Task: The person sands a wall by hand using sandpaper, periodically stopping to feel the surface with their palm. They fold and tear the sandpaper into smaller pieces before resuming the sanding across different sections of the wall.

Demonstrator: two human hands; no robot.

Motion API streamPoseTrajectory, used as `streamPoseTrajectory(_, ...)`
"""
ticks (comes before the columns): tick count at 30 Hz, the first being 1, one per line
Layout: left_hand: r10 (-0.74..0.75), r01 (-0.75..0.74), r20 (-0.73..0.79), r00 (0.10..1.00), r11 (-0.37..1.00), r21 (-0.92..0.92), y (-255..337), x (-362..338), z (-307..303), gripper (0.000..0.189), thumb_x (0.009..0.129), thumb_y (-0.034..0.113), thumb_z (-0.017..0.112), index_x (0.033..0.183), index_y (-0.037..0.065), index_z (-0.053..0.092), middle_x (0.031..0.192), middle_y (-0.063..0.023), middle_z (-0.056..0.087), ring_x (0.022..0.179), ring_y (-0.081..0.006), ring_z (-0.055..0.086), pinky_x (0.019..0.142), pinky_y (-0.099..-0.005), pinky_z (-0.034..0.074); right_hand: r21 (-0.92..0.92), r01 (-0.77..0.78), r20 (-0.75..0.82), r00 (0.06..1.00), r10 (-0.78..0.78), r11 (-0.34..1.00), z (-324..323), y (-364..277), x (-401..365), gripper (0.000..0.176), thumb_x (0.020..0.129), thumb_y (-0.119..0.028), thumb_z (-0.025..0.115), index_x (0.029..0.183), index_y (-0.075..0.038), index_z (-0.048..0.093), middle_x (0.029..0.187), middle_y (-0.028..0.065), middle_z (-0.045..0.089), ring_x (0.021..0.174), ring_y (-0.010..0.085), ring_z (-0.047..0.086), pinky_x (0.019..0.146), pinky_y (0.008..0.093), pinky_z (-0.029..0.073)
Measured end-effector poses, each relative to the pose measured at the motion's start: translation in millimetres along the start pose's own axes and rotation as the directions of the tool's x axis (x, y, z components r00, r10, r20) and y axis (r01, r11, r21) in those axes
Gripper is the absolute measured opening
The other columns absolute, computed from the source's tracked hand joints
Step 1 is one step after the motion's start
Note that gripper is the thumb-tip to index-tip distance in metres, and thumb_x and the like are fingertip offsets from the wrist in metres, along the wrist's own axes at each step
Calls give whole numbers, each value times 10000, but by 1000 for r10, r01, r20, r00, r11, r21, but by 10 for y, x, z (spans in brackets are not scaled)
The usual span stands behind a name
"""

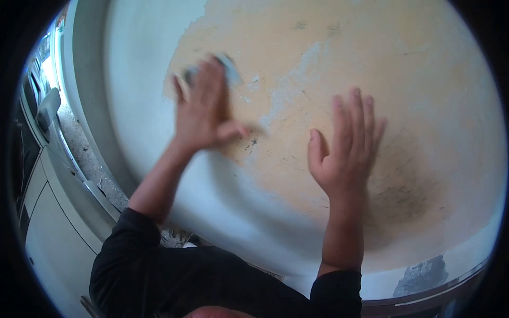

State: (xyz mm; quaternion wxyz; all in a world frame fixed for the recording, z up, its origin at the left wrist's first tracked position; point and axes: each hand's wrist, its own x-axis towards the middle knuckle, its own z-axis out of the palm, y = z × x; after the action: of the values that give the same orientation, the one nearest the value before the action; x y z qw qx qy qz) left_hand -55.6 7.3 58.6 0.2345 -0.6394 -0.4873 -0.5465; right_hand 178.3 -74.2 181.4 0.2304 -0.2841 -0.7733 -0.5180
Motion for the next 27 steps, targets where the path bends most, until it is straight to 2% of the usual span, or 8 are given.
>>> streamPoseTrajectory(3, -325, 319, -158, 932, 946, -65, -884, 552, -26, 1085, 763, 787, 428, 1489, 38, 129, 1553, -146, 150, 1441, -273, 138, 1116, -595, 1, -180, -156, 170, 968, 187, 971, -6, -59, -51, 670, 836, -355, 609, 1420, -115, 386, 1509, 162, 289, 1403, 376, 229, 1108, 585, 99)
streamPoseTrajectory(5, -277, 270, -257, 926, 961, -65, -958, 655, 23, 1102, 762, 784, 435, 1474, -5, 143, 1537, -186, 181, 1431, -305, 166, 1125, -577, 28, -296, -149, 176, 962, 208, 943, 17, -94, -34, 705, 819, -425, 614, 1434, -168, 382, 1517, 158, 272, 1402, 378, 231, 1098, 606, 96)
streamPoseTrajectory(12, 26, -11, 215, 976, 997, -72, 67, -822, 80, 1260, 681, 886, 358, 1434, -104, 158, 1491, -317, 171, 1412, -403, 162, 1127, -547, 74, -287, -212, 104, 963, 250, 934, 99, -172, -70, 737, 791, -591, 575, 1397, -191, 451, 1499, 174, 306, 1389, 382, 259, 1111, 586, 49)
streamPoseTrajectory(15, -24, 21, 43, 999, 997, 74, -348, -62, -55, 1203, 719, 853, 375, 1449, -77, 152, 1493, -300, 191, 1413, -403, 153, 1133, -526, 79, -283, -211, 70, 969, 239, 936, 149, -177, -85, 766, 786, -555, 594, 1428, -184, 402, 1526, 146, 262, 1403, 379, 232, 1078, 633, 115)
streamPoseTrajectory(17, 23, 10, -252, 967, 992, 128, -656, 740, -165, 1108, 728, 784, 491, 1388, -84, 296, 1417, -286, 354, 1315, -394, 367, 1084, -550, 215, -279, -211, 61, 970, 237, 937, 156, -176, -89, 763, 791, -572, 577, 1426, -184, 406, 1523, 145, 269, 1400, 382, 237, 1076, 636, 118)
streamPoseTrajectory(19, -14, 16, -124, 992, 1000, 20, -661, 1054, -351, 1115, 715, 786, 503, 1374, -92, 309, 1400, -282, 378, 1290, -385, 398, 1072, -540, 237, -280, -205, 55, 972, 229, 938, 165, -172, -74, 761, 797, -589, 560, 1423, -184, 410, 1521, 145, 276, 1398, 385, 242, 1073, 638, 120)
streamPoseTrajectory(21, 71, -55, -251, 965, 996, 72, -586, 1003, -257, 1154, 693, 807, 502, 1366, -110, 308, 1396, -301, 370, 1296, -403, 386, 1088, -534, 224, -267, -215, 59, 969, 238, 939, 147, -172, -78, 750, 808, -607, 533, 1413, -175, 426, 1512, 152, 291, 1394, 391, 248, 1073, 638, 119)
streamPoseTrajectory(27, 132, -117, 153, 979, 988, -99, -152, -318, -97, 1250, 689, 875, 379, 1406, -134, 202, 1473, -334, 193, 1391, -446, 184, 1122, -549, 134, -248, -253, 64, 959, 276, 935, 121, -193, -74, 722, 813, -653, 487, 1351, -173, 510, 1478, 176, 347, 1379, 397, 279, 1106, 591, 58)
